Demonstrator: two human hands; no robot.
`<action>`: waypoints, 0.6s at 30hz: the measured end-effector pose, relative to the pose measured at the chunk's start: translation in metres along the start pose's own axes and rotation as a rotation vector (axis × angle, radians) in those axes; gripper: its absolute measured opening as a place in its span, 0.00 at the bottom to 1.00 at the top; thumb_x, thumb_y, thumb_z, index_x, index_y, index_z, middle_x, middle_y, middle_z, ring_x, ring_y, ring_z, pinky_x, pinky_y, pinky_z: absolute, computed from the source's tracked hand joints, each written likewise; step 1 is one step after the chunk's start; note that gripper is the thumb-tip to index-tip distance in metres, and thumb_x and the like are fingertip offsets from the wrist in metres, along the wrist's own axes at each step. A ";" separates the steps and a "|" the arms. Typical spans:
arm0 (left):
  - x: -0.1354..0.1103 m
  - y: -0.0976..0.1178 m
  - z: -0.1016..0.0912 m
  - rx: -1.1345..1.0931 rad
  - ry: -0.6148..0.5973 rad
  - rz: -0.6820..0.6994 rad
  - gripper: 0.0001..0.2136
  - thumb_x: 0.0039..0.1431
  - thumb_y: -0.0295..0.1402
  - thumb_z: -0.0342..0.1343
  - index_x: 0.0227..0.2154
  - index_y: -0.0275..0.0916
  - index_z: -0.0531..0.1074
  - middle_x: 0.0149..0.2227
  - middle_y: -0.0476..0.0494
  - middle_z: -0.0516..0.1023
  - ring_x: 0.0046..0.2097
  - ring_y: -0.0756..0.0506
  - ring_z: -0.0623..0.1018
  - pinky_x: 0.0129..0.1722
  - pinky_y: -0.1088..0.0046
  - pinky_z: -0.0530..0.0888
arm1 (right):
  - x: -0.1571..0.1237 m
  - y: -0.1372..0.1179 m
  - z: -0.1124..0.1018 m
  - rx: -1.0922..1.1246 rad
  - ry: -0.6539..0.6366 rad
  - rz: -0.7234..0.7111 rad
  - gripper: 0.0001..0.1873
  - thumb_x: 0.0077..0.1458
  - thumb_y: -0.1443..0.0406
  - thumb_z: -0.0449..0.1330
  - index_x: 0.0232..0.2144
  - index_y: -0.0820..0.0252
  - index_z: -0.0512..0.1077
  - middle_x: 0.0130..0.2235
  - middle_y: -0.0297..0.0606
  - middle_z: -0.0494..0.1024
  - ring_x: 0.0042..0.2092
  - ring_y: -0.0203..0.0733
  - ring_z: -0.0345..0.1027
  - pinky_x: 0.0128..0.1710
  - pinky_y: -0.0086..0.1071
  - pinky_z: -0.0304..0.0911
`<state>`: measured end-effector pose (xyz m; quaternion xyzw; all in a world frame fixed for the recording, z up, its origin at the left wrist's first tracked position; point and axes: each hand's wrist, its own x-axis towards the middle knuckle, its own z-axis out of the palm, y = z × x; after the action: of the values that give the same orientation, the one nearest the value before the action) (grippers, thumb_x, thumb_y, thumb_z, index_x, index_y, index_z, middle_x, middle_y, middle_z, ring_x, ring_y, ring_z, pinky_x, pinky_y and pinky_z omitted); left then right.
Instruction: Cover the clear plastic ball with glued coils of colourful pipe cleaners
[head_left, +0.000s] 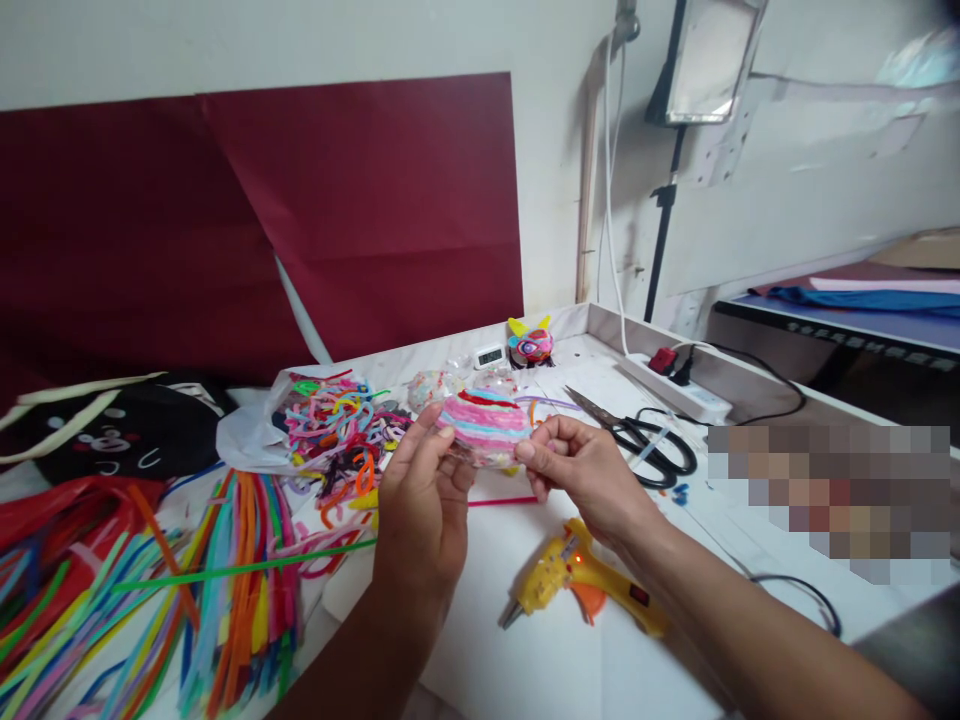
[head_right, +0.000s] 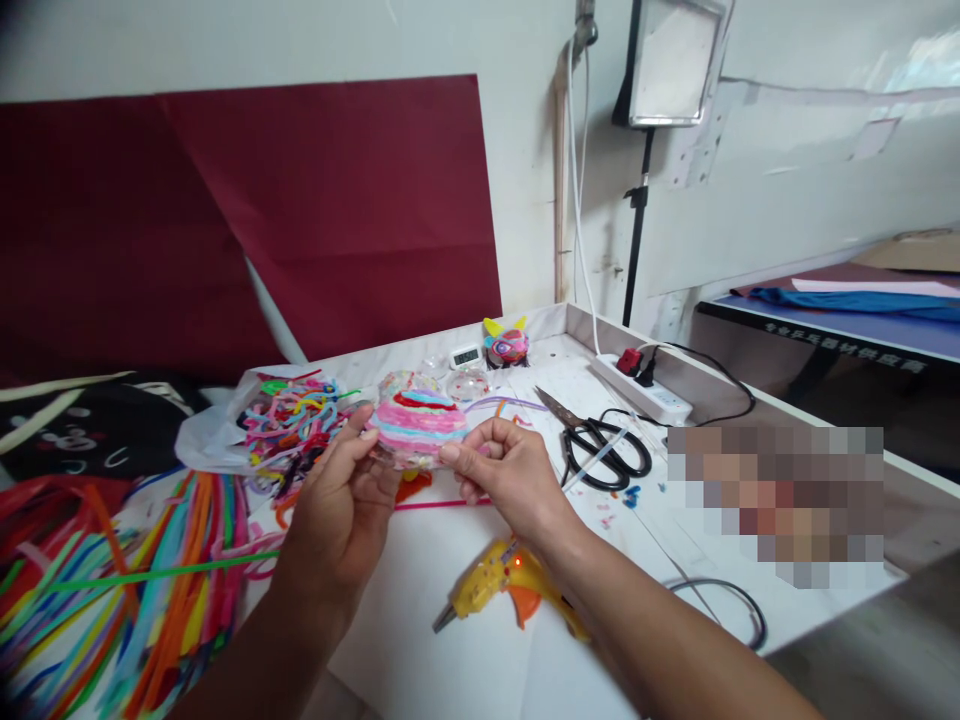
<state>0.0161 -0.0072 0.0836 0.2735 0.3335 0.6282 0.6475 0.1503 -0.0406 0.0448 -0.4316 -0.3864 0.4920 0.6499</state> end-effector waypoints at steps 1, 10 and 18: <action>0.000 0.000 0.000 0.003 0.004 -0.001 0.16 0.52 0.20 0.58 0.44 0.38 0.75 0.34 0.45 0.80 0.30 0.53 0.79 0.30 0.82 0.76 | 0.000 0.000 0.000 0.008 -0.010 -0.002 0.23 0.36 0.53 0.74 0.24 0.60 0.68 0.18 0.29 0.73 0.19 0.30 0.63 0.21 0.25 0.59; 0.002 0.003 0.003 -0.046 0.010 -0.003 0.14 0.52 0.19 0.57 0.42 0.37 0.75 0.35 0.45 0.80 0.30 0.53 0.79 0.30 0.83 0.75 | 0.001 -0.003 0.005 0.029 0.069 0.035 0.27 0.32 0.55 0.76 0.28 0.58 0.65 0.21 0.24 0.71 0.21 0.32 0.67 0.19 0.25 0.63; 0.004 0.001 0.003 -0.081 -0.014 0.003 0.12 0.53 0.19 0.56 0.40 0.38 0.73 0.31 0.48 0.79 0.30 0.53 0.79 0.32 0.81 0.76 | -0.002 -0.003 0.013 0.323 0.062 0.145 0.31 0.36 0.63 0.77 0.36 0.55 0.60 0.26 0.31 0.79 0.28 0.39 0.77 0.27 0.29 0.74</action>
<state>0.0172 -0.0031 0.0858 0.2520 0.3031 0.6402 0.6594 0.1390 -0.0402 0.0522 -0.3631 -0.2501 0.5799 0.6851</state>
